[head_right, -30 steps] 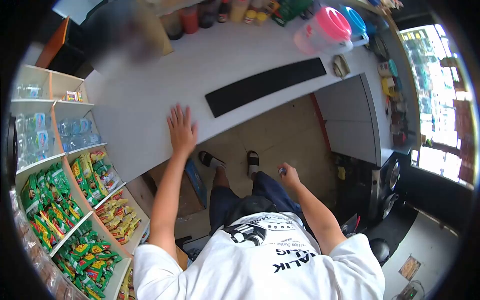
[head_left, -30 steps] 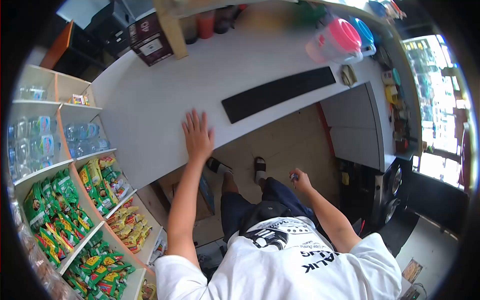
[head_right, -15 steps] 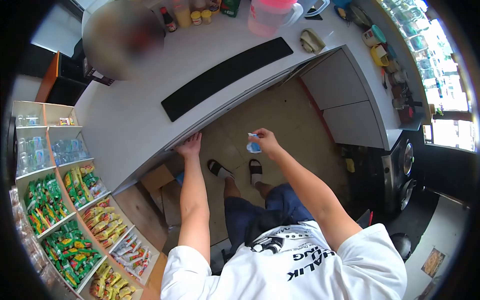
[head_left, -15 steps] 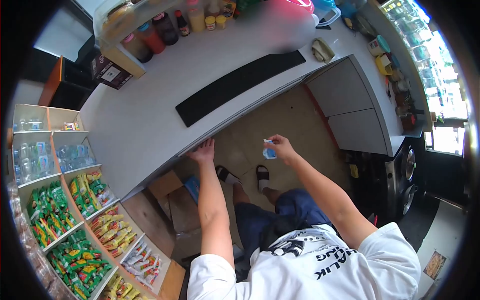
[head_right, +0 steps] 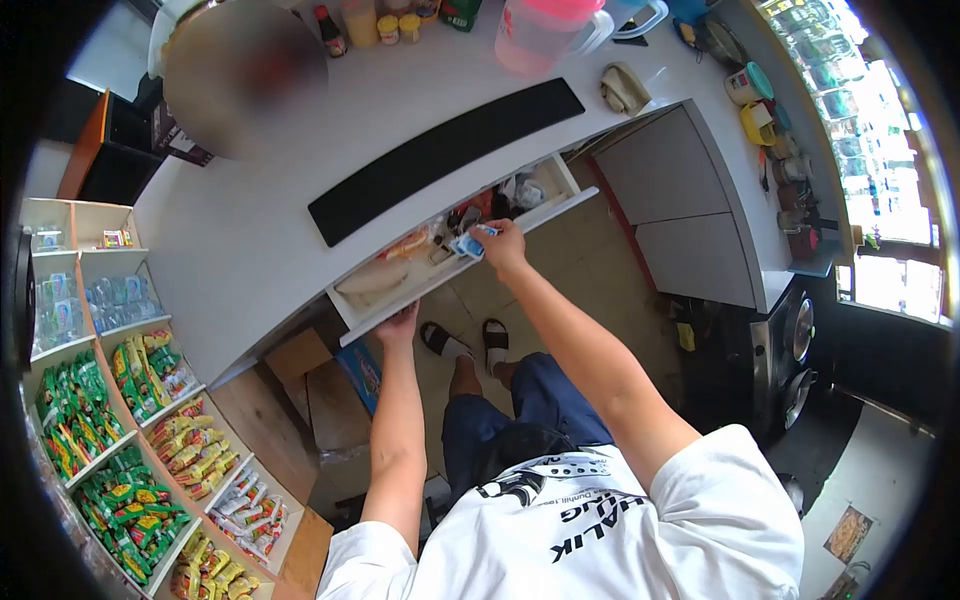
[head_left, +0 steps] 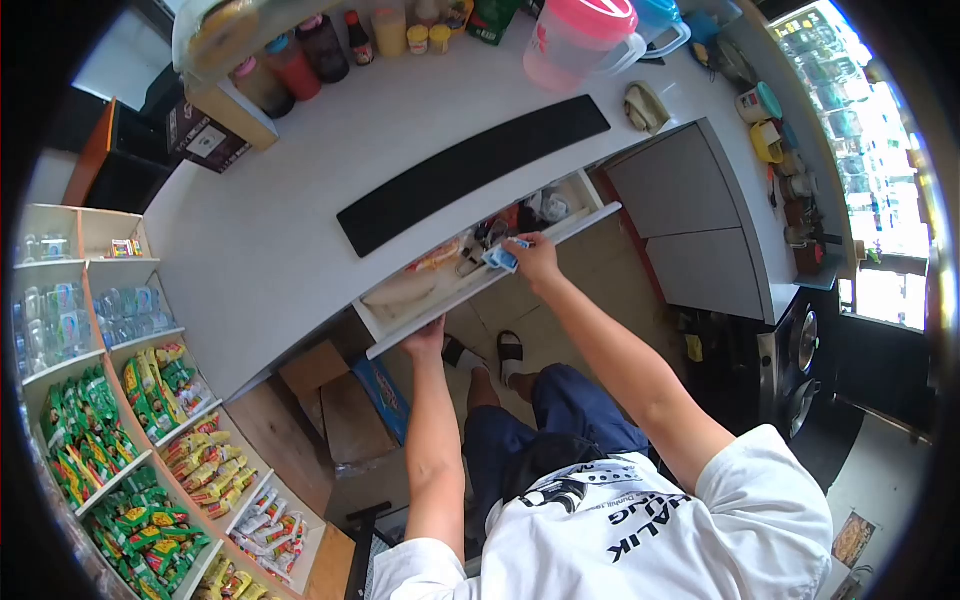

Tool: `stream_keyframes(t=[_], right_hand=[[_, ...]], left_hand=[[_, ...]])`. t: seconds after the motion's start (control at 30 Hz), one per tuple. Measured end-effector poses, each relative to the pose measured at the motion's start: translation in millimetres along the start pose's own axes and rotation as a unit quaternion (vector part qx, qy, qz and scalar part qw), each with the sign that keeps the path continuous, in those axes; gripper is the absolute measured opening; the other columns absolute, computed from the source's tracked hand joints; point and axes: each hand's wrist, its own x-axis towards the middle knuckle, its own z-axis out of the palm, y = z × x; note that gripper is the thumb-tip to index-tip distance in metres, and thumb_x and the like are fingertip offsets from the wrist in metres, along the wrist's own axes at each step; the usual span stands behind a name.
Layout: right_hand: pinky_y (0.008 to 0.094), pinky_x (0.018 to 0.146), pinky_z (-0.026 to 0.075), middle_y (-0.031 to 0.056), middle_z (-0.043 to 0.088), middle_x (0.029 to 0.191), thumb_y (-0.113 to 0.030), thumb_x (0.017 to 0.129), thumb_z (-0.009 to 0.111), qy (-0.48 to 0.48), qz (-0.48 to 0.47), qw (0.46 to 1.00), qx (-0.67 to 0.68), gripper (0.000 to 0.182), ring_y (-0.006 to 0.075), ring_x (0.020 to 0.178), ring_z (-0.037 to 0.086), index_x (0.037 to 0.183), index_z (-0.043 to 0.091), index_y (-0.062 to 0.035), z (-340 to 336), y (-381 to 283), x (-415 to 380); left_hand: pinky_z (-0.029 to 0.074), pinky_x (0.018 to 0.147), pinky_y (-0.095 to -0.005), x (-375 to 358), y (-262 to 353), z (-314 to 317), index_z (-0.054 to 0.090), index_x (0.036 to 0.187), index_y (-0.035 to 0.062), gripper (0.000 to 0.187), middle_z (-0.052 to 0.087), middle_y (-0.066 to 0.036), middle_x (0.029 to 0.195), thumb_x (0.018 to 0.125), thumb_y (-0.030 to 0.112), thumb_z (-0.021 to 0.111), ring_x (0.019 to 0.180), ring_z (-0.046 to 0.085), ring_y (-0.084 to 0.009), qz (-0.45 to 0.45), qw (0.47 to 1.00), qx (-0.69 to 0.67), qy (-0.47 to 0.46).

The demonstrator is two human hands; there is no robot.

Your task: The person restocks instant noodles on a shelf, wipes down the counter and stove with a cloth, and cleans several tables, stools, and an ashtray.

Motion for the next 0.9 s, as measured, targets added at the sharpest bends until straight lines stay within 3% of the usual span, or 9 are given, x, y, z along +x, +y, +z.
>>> stream_keyframes(t=[0.1,0.23,0.37,0.47,0.6,0.63,0.67,0.77,0.9], right_hand=[[0.0347,0.068,0.056,0.0124,0.072,0.09,-0.035,0.082,0.088,-0.017,-0.005,0.996,-0.091,0.052,0.0185,0.075,0.07,0.112,0.067,0.0026,-1.3,-30.4,-21.0],[0.0359,0.068,0.057,0.0157,0.075,0.091,-0.028,0.088,0.079,0.057,-0.246,0.942,-0.222,0.041,0.0238,0.074,0.072,0.117,0.068,0.0,-39.2,-45.5,9.6],[0.0464,0.09,0.049,0.0169,0.06,0.103,-0.011,0.083,0.067,0.306,-0.374,0.844,-0.23,0.021,0.0367,0.101,0.06,0.103,0.065,-0.004,-124.7,-109.4,97.0],[0.0535,0.105,0.042,0.0261,0.052,0.131,-0.025,0.084,0.075,0.366,-0.388,0.774,-0.34,0.059,0.0465,0.122,0.05,0.134,0.052,-0.0054,-197.5,-153.7,187.7],[0.0562,0.118,0.033,0.0349,0.041,0.152,-0.05,0.081,0.08,0.271,-0.367,0.775,-0.438,0.097,0.0504,0.144,0.036,0.154,0.036,-0.0041,-255.2,-176.0,300.4],[0.0561,0.119,0.03,0.036,0.04,0.153,-0.055,0.08,0.079,0.164,-0.344,0.843,-0.38,0.102,0.0508,0.146,0.033,0.159,0.032,-0.0097,-263.1,-179.6,311.9],[0.0547,0.115,0.037,0.033,0.049,0.147,-0.052,0.082,0.077,0.217,-0.342,0.755,-0.516,0.095,0.0496,0.139,0.045,0.158,0.035,-0.0135,-260.8,-180.3,311.6],[0.0541,0.092,0.053,0.0266,0.071,0.113,-0.044,0.092,0.061,0.237,-0.304,0.801,-0.457,0.052,0.0452,0.107,0.067,0.131,0.065,-0.01,-265.0,-188.7,306.7],[0.0462,0.086,0.052,0.0258,0.071,0.104,-0.034,0.102,0.054,0.203,-0.337,0.89,-0.231,0.041,0.0401,0.097,0.069,0.113,0.066,0.0039,-253.5,-170.0,195.2]], left_hand=[[0.04,0.113,-0.0627,-6.0,6.4,-4.8,0.051,0.147,0.0108,0.077,0.051,-0.015,0.152,0.091,0.063,0.058,0.14,0.047,-0.0406,-0.021,1.0,-0.023,-0.004],[0.038,0.114,-0.065,-26.6,1.2,25.0,0.042,0.149,0.0007,0.079,0.048,-0.021,0.152,0.094,0.054,0.06,0.14,0.046,-0.0442,-0.033,0.996,-0.064,0.06],[0.039,0.113,-0.0681,-58.8,-21.8,78.8,0.031,0.154,-0.0022,0.081,0.038,-0.027,0.156,0.1,0.056,0.049,0.144,0.041,-0.0467,-0.028,0.996,-0.05,0.067],[0.042,0.112,-0.0679,-67.7,-26.7,98.7,0.028,0.156,0.0008,0.08,0.033,-0.025,0.159,0.103,0.06,0.038,0.146,0.037,-0.0458,-0.032,0.991,-0.101,0.076],[0.031,0.118,-0.069,-63.7,-32.7,108.6,0.018,0.161,0.002,0.095,0.025,-0.026,0.164,0.099,0.074,0.029,0.151,0.028,-0.0465,-0.011,0.989,-0.142,0.043],[0.028,0.12,-0.0689,-60.3,-32.2,109.2,0.016,0.162,0.0026,0.099,0.022,-0.026,0.165,0.098,0.078,0.028,0.152,0.025,-0.0468,-0.006,0.986,-0.165,0.034],[0.025,0.121,-0.0683,-55.3,-33.7,109.5,0.014,0.162,0.0019,0.103,0.019,-0.026,0.166,0.097,0.08,0.026,0.152,0.023,-0.0475,0.002,0.986,-0.164,0.03],[0.015,0.124,-0.0663,-40.0,-36.1,127.5,0.011,0.163,0.002,0.11,0.012,-0.024,0.169,0.093,0.086,0.023,0.154,0.015,-0.0485,0.034,0.985,-0.154,0.063],[0.015,0.125,-0.0646,-25.6,-28.0,157.4,0.014,0.165,0.0092,0.109,0.006,-0.02,0.171,0.091,0.089,0.023,0.156,0.01,-0.0445,0.047,0.984,-0.163,0.047]])
